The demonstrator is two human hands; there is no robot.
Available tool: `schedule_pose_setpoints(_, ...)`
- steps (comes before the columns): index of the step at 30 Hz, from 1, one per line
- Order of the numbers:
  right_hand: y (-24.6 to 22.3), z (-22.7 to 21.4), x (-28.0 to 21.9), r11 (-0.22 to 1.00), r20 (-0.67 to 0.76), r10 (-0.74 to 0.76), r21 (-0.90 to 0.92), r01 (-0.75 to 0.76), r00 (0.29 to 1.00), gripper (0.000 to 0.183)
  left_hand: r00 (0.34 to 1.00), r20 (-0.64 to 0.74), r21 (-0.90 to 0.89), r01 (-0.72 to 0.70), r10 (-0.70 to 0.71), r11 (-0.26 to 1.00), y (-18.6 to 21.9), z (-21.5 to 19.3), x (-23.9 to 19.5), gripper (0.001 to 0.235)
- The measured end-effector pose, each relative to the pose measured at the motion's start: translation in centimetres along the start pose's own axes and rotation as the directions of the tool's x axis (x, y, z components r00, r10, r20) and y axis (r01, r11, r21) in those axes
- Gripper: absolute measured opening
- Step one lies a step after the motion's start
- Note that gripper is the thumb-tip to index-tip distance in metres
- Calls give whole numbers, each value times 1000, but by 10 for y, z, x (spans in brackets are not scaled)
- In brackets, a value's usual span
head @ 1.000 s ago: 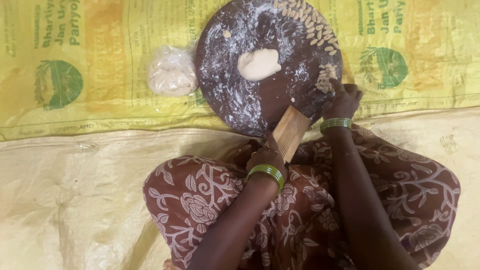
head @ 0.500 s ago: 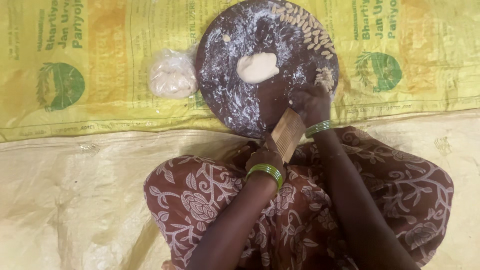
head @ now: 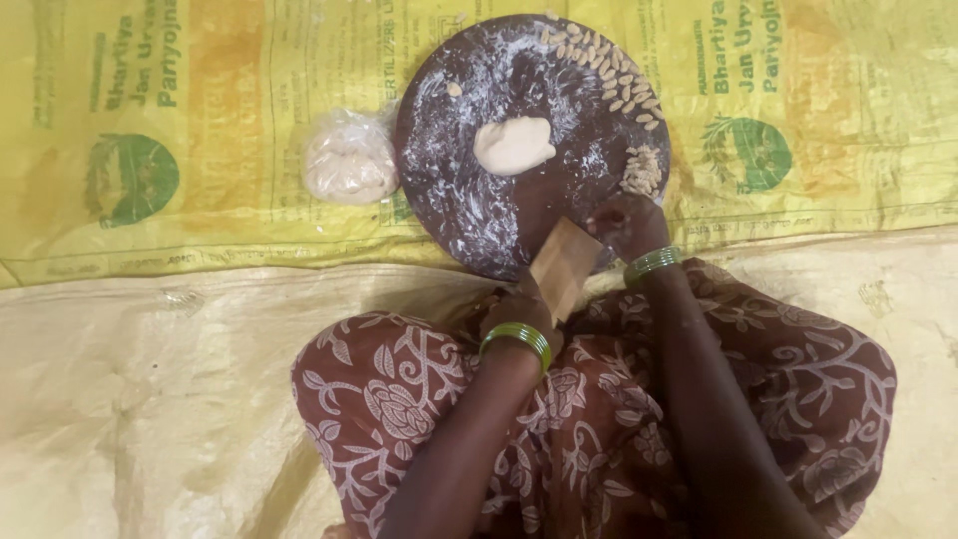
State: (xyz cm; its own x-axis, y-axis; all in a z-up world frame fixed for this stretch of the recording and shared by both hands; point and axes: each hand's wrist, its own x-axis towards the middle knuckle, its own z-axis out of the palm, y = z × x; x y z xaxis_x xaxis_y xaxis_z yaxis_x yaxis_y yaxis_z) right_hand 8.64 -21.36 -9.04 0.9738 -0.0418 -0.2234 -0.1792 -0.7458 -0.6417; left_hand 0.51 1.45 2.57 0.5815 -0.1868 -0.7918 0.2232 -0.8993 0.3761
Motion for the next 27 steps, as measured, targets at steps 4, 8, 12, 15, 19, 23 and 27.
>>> schedule_pose_setpoints(4, 5, 1, -6, 993, 146, -101, -49, 109, 984, 11, 999, -44, -20, 7, -8, 1000, -2, 0, 3, 111)
schedule_pose_setpoints(8, 7, 13, -1, 919, 142, -302, -218, 327, 943, 16, 999, -48, 32, 7, -6, 999, -3, 2, 5, 114)
schedule_pose_setpoints(12, 11, 17, -3, 856, 125, -457, -207, 474, 881, 15, 999, -25, 5, 26, -26, 1000, -2, 3, 9, 115)
schedule_pose_setpoints(15, 13, 21, -7, 965, 139, -242, -64, 252, 960, 16, 999, -2, 16, 45, -45, 999, 0, 4, 8, 113)
schedule_pose_setpoints(19, 13, 29, -5, 988, 144, -136, 88, 124, 980, 15, 998, -10, 45, 63, -62, 997, 2, 5, 4, 111)
schedule_pose_setpoints(23, 12, 29, -2, 985, 197, -43, 173, 8, 979, 14, 997, -15, 67, 73, -72, 995, 4, 8, 1, 114)
schedule_pose_setpoints(27, 3, 26, -7, 997, 136, 21, 65, -30, 991, 17, 998, -23, 94, 64, -62, 993, 4, 9, 0, 115)
